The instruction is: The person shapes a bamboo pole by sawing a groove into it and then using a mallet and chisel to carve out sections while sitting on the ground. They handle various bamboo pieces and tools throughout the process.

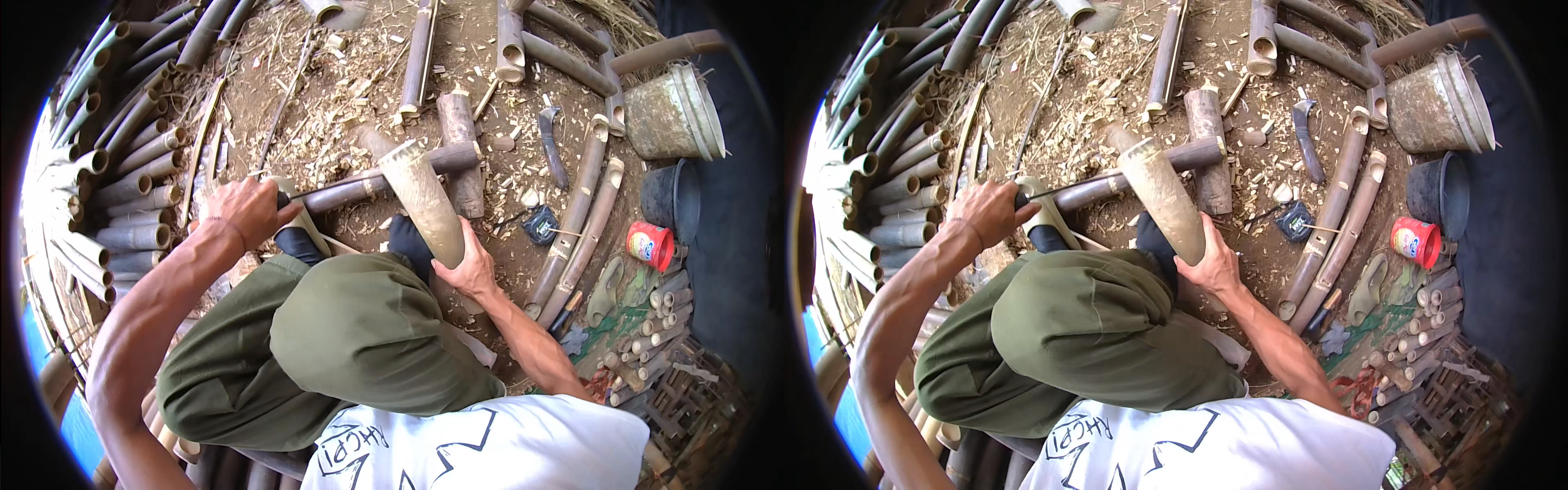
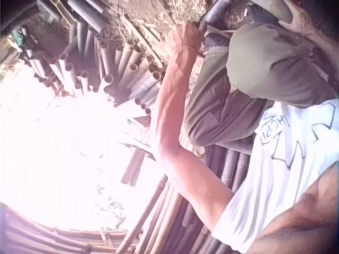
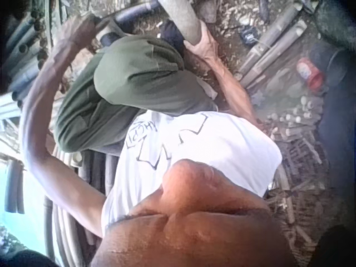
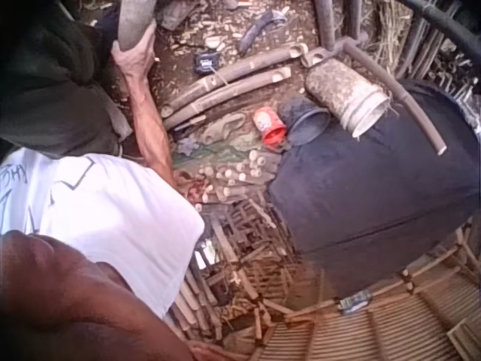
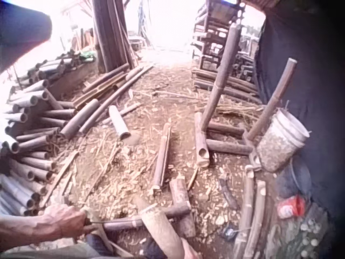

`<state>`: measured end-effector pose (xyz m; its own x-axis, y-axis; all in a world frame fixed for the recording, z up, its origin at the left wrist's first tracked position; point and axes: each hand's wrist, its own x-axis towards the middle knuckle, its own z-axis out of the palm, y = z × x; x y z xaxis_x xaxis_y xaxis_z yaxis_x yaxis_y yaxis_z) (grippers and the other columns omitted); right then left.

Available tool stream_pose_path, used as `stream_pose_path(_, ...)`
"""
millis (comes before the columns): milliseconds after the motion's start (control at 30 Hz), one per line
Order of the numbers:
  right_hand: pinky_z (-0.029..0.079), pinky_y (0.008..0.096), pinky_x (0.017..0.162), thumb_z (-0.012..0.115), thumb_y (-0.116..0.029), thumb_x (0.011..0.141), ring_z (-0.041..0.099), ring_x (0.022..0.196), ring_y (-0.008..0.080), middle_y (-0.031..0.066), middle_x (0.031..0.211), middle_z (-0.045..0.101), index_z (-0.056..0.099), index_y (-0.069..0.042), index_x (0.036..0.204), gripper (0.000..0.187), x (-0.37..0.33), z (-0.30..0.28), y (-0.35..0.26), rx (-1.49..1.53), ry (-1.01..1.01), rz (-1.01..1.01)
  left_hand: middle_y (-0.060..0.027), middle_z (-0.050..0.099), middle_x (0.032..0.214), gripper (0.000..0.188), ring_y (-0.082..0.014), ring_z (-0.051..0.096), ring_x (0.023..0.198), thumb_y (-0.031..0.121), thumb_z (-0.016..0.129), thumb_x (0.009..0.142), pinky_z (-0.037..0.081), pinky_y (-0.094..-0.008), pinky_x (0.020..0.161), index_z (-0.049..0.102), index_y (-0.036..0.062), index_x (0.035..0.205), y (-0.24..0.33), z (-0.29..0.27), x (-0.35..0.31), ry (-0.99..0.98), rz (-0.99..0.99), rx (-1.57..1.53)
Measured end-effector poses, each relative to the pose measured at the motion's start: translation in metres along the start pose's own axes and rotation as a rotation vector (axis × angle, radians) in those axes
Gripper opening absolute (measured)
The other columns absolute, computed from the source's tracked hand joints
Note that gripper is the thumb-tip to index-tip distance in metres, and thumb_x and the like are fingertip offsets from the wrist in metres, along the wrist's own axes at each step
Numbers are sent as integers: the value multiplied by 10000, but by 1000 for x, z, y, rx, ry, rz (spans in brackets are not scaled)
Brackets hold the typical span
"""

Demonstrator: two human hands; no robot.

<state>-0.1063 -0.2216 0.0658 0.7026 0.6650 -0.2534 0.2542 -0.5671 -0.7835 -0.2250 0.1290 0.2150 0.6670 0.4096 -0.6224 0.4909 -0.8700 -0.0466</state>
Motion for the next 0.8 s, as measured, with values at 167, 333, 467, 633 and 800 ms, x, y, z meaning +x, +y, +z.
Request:
stream_pose_path(167,479,374,969,806,-330,731,577,1144,241,188,1293,557,318,34,1459,949,0,-2,-7,352,374,-165,-223,684,805,550,-381,683,736,571,553,922,538,-492,692,686,39,890,4,-13,8,-93,-14,56)
stream_pose_path(333,477,423,998,821,-306,700,553,1226,418,280,1342,522,303,8,1475,983,8,16,2,-84,-58,28,-214,680,786,561,-373,686,758,577,551,925,541,-487,700,682,34,871,3,-15,9,-98,-15,23)
stream_pose_path(467,484,394,960,802,-273,744,583,1122,273,193,1259,554,295,37,1454,925,8,0,-12,225,192,-140,-211,683,784,552,-365,691,761,579,535,932,543,-482,687,690,51,884,2,-13,10,-88,2,78)
stream_pose_path(633,485,416,979,803,-331,735,594,1165,333,239,1292,556,295,6,1448,938,-9,23,0,51,38,120,-215,681,765,561,-366,690,726,573,533,935,545,-475,668,697,39,885,3,-21,12,-129,21,73)
stream_pose_path(800,494,408,963,806,-253,739,605,1118,300,223,1248,562,298,28,1443,912,-11,20,8,126,230,-91,-197,674,739,571,-375,685,701,573,531,937,545,-473,659,701,32,869,1,-10,7,-108,17,95)
